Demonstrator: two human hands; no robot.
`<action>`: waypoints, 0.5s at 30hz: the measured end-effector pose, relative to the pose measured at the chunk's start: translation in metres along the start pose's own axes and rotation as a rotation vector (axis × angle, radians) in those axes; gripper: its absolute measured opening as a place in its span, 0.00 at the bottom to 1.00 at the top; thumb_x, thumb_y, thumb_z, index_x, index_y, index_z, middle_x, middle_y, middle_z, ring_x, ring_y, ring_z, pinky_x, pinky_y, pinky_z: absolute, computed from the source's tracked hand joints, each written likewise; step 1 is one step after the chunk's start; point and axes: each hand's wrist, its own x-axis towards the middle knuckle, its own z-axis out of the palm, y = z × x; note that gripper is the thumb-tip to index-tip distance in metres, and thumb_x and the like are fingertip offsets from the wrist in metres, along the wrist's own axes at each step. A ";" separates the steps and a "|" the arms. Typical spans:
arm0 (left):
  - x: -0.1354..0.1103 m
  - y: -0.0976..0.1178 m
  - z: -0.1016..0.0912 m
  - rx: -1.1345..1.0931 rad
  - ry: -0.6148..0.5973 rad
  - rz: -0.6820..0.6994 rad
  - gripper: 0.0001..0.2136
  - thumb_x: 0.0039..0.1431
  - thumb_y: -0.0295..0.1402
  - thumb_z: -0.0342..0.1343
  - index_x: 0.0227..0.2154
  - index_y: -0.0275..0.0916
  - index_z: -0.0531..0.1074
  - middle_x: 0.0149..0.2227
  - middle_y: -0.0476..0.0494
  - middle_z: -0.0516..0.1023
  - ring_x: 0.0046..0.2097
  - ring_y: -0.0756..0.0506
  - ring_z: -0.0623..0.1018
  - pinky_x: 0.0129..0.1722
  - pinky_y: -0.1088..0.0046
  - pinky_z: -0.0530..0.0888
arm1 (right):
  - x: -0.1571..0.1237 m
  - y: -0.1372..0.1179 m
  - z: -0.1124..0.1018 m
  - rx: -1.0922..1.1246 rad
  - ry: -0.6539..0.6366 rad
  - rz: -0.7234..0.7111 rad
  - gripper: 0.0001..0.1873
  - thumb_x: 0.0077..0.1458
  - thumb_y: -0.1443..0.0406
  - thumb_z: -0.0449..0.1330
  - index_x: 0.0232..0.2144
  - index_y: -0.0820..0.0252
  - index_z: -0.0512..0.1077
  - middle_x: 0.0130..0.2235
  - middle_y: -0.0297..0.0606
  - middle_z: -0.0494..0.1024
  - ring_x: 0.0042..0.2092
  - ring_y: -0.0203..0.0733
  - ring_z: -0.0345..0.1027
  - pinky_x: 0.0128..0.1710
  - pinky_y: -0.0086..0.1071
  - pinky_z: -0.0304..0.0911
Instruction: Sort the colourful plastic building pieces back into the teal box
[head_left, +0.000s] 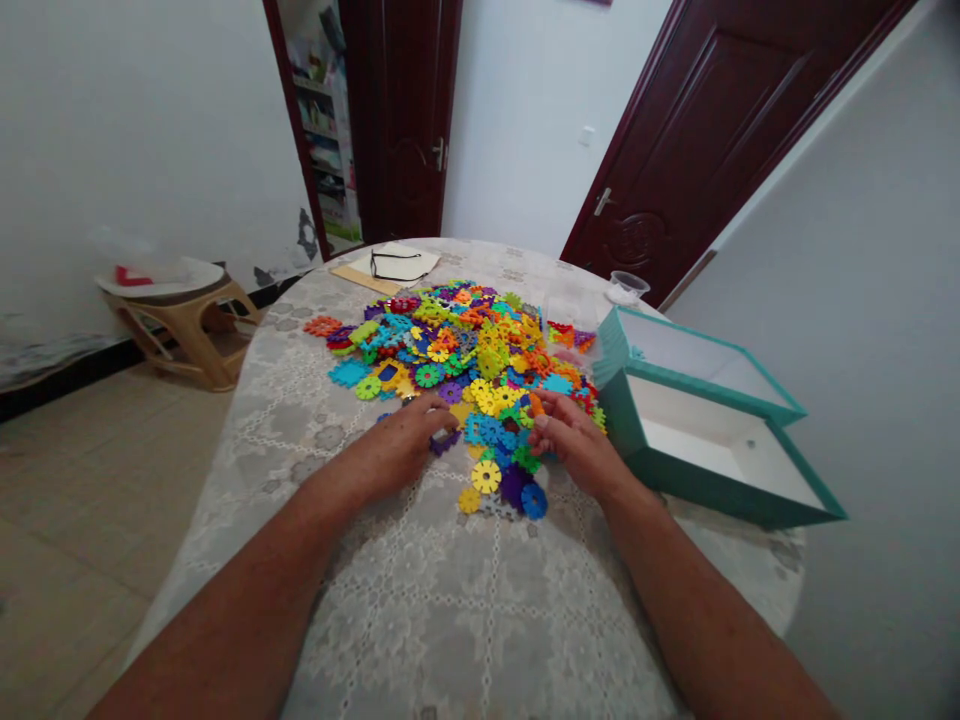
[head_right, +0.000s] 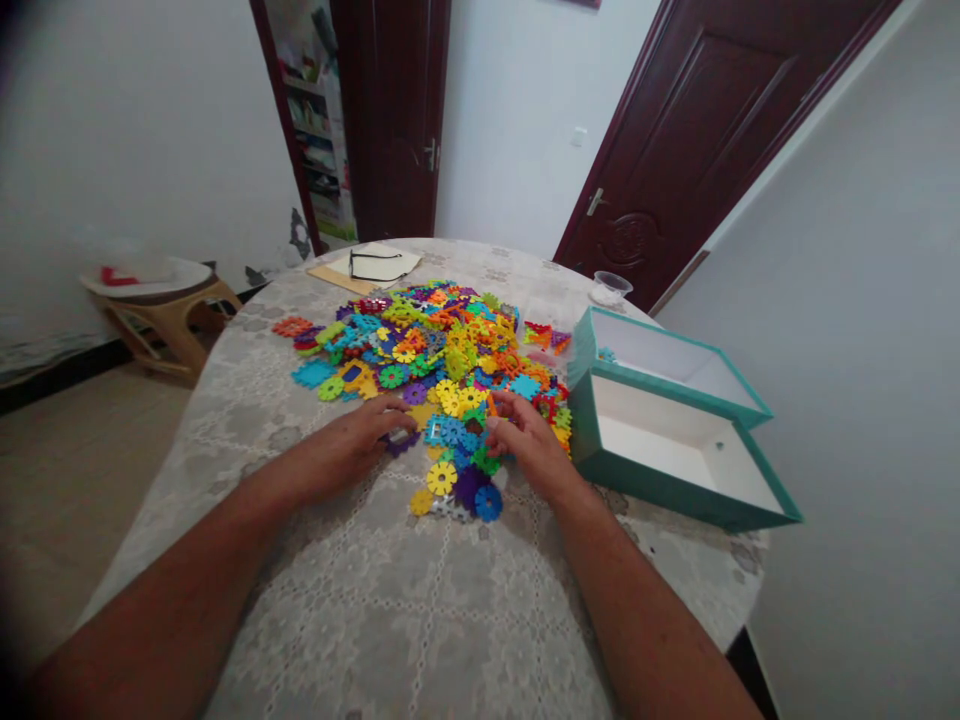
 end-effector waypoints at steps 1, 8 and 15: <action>0.000 -0.003 0.000 -0.007 0.016 0.027 0.24 0.57 0.20 0.49 0.52 0.50 0.75 0.60 0.44 0.74 0.62 0.39 0.72 0.65 0.58 0.69 | 0.001 0.001 -0.002 0.031 -0.012 0.005 0.31 0.59 0.51 0.65 0.61 0.52 0.69 0.42 0.37 0.77 0.37 0.41 0.74 0.35 0.35 0.72; 0.003 -0.005 0.006 -0.109 0.159 0.057 0.26 0.58 0.23 0.50 0.57 0.49 0.74 0.57 0.42 0.76 0.60 0.39 0.73 0.65 0.57 0.68 | -0.006 -0.002 0.005 -0.291 -0.048 -0.156 0.30 0.59 0.53 0.67 0.61 0.53 0.70 0.49 0.41 0.77 0.46 0.47 0.74 0.45 0.41 0.73; 0.004 -0.002 0.010 -0.121 0.134 -0.014 0.19 0.57 0.25 0.52 0.46 0.48 0.80 0.49 0.42 0.79 0.54 0.38 0.76 0.59 0.58 0.71 | -0.020 -0.009 0.023 -0.754 -0.046 -0.496 0.27 0.61 0.58 0.66 0.60 0.52 0.68 0.56 0.45 0.74 0.56 0.51 0.71 0.58 0.48 0.69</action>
